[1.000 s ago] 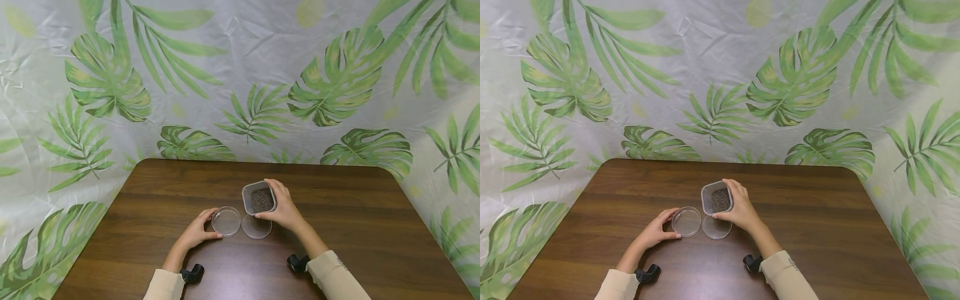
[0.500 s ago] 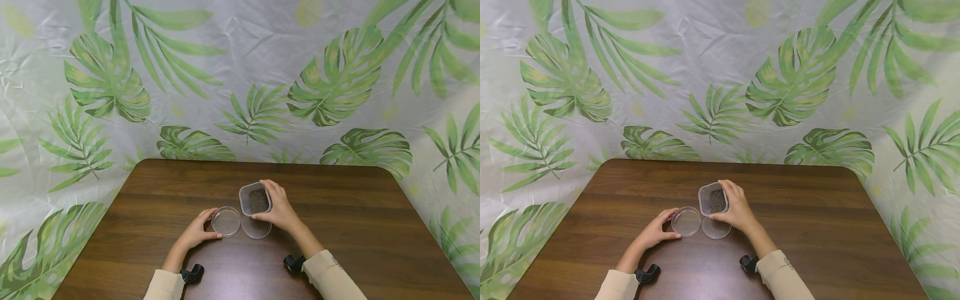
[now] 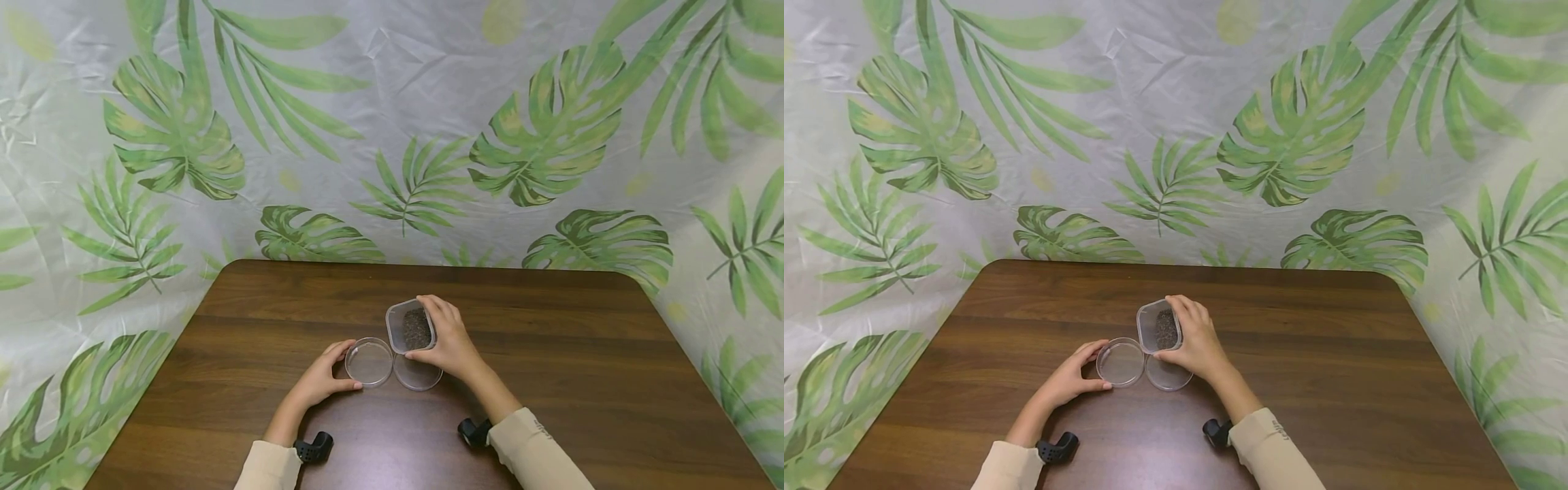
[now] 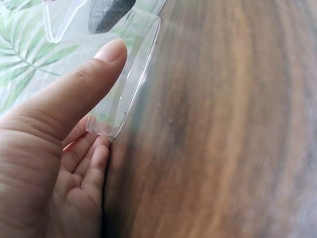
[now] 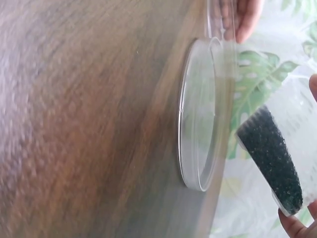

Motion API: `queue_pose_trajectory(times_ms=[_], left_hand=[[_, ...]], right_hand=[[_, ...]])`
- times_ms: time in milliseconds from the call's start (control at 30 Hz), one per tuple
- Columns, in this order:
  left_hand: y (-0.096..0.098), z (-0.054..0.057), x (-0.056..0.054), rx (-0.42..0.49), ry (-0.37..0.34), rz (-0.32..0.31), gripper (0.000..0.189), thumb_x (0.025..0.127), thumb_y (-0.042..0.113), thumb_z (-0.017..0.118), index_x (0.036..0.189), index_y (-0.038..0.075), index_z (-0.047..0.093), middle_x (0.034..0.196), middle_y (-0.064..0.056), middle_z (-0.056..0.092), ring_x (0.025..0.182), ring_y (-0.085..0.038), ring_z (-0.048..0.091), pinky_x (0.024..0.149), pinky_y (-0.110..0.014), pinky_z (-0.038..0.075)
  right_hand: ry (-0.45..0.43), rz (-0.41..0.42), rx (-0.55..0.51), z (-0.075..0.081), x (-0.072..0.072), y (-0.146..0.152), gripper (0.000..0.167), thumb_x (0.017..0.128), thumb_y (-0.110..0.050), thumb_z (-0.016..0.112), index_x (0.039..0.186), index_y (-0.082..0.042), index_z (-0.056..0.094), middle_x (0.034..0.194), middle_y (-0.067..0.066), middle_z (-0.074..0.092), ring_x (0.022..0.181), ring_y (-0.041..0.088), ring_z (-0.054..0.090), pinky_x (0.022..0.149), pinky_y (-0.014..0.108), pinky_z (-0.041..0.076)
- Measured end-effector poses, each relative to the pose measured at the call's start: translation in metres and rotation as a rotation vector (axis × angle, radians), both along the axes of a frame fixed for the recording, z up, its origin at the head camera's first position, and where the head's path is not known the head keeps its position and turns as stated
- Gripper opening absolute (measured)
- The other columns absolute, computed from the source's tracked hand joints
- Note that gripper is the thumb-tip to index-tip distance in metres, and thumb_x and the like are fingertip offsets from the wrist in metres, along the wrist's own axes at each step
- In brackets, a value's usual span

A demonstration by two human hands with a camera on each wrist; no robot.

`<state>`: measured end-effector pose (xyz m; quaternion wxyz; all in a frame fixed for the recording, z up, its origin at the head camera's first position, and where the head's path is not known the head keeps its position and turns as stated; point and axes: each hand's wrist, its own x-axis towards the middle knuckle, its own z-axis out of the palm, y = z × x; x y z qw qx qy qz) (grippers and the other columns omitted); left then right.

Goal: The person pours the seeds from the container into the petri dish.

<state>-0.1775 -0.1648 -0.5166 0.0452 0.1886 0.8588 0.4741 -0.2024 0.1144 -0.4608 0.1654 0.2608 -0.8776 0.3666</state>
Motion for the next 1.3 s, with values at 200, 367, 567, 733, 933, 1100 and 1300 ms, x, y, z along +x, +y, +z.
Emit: queue_pose_trajectory(times_ms=[200, 367, 567, 733, 933, 1100, 1300], left_hand=[[0.000, 0.000, 0.000, 0.006, -0.004, 0.002, 0.079, 0.063, 0.025, 0.082, 0.131, 0.008, 0.044, 0.126, -0.008, 0.045, 0.111, -0.025, 0.047, 0.095, -0.043, 0.035], [0.000, 0.000, 0.000, 0.003, -0.005, 0.005, 0.079, 0.063, 0.025, 0.082, 0.131, 0.009, 0.044, 0.126, -0.008, 0.045, 0.111, -0.025, 0.046, 0.095, -0.043, 0.035], [0.000, -0.001, 0.000, -0.003, 0.000, 0.003, 0.079, 0.063, 0.024, 0.082, 0.131, 0.008, 0.044, 0.126, -0.008, 0.045, 0.111, -0.025, 0.046, 0.095, -0.042, 0.035], [-0.001, -0.001, 0.000, -0.003, 0.005, 0.002, 0.079, 0.063, 0.025, 0.082, 0.131, 0.008, 0.044, 0.126, -0.008, 0.045, 0.111, -0.025, 0.046, 0.095, -0.042, 0.035], [-0.001, -0.001, 0.000, 0.002, 0.000, 0.006, 0.080, 0.063, 0.026, 0.082, 0.131, 0.007, 0.044, 0.126, -0.008, 0.045, 0.111, -0.026, 0.046, 0.095, -0.042, 0.035], [0.000, -0.001, -0.001, 0.004, 0.001, 0.000, 0.079, 0.063, 0.025, 0.082, 0.131, 0.006, 0.044, 0.126, -0.009, 0.046, 0.111, -0.025, 0.046, 0.095, -0.042, 0.035], [-0.001, -0.001, 0.000, -0.002, 0.013, -0.003, 0.079, 0.064, 0.025, 0.082, 0.131, 0.006, 0.044, 0.125, -0.009, 0.046, 0.110, -0.024, 0.047, 0.094, -0.042, 0.036]], right_hand=[[0.032, -0.005, 0.029, -0.001, 0.001, -0.005, 0.098, 0.051, -0.032, 0.087, 0.134, -0.012, 0.039, 0.132, 0.007, 0.037, 0.118, 0.033, 0.030, 0.095, 0.051, 0.027], [0.045, 0.002, 0.056, -0.002, 0.001, -0.008, 0.098, 0.052, -0.032, 0.087, 0.134, -0.013, 0.038, 0.132, 0.007, 0.037, 0.117, 0.034, 0.031, 0.095, 0.052, 0.025], [0.046, 0.016, 0.089, -0.002, 0.003, -0.012, 0.099, 0.053, -0.032, 0.087, 0.135, -0.014, 0.036, 0.133, 0.007, 0.036, 0.117, 0.032, 0.030, 0.095, 0.052, 0.025], [0.072, 0.020, 0.107, -0.001, 0.003, -0.014, 0.099, 0.053, -0.032, 0.086, 0.136, -0.014, 0.036, 0.132, 0.006, 0.036, 0.118, 0.030, 0.030, 0.094, 0.051, 0.027], [0.114, 0.022, 0.143, -0.001, 0.003, -0.017, 0.100, 0.052, -0.033, 0.086, 0.136, -0.016, 0.034, 0.132, 0.005, 0.036, 0.117, 0.029, 0.030, 0.092, 0.050, 0.029], [0.155, 0.034, 0.169, 0.000, 0.003, -0.020, 0.100, 0.052, -0.033, 0.086, 0.136, -0.014, 0.034, 0.132, 0.004, 0.036, 0.117, 0.029, 0.030, 0.090, 0.048, 0.031], [0.192, 0.050, 0.187, 0.000, 0.002, -0.023, 0.101, 0.052, -0.032, 0.087, 0.136, -0.014, 0.034, 0.132, 0.003, 0.036, 0.117, 0.028, 0.030, 0.090, 0.046, 0.030]])
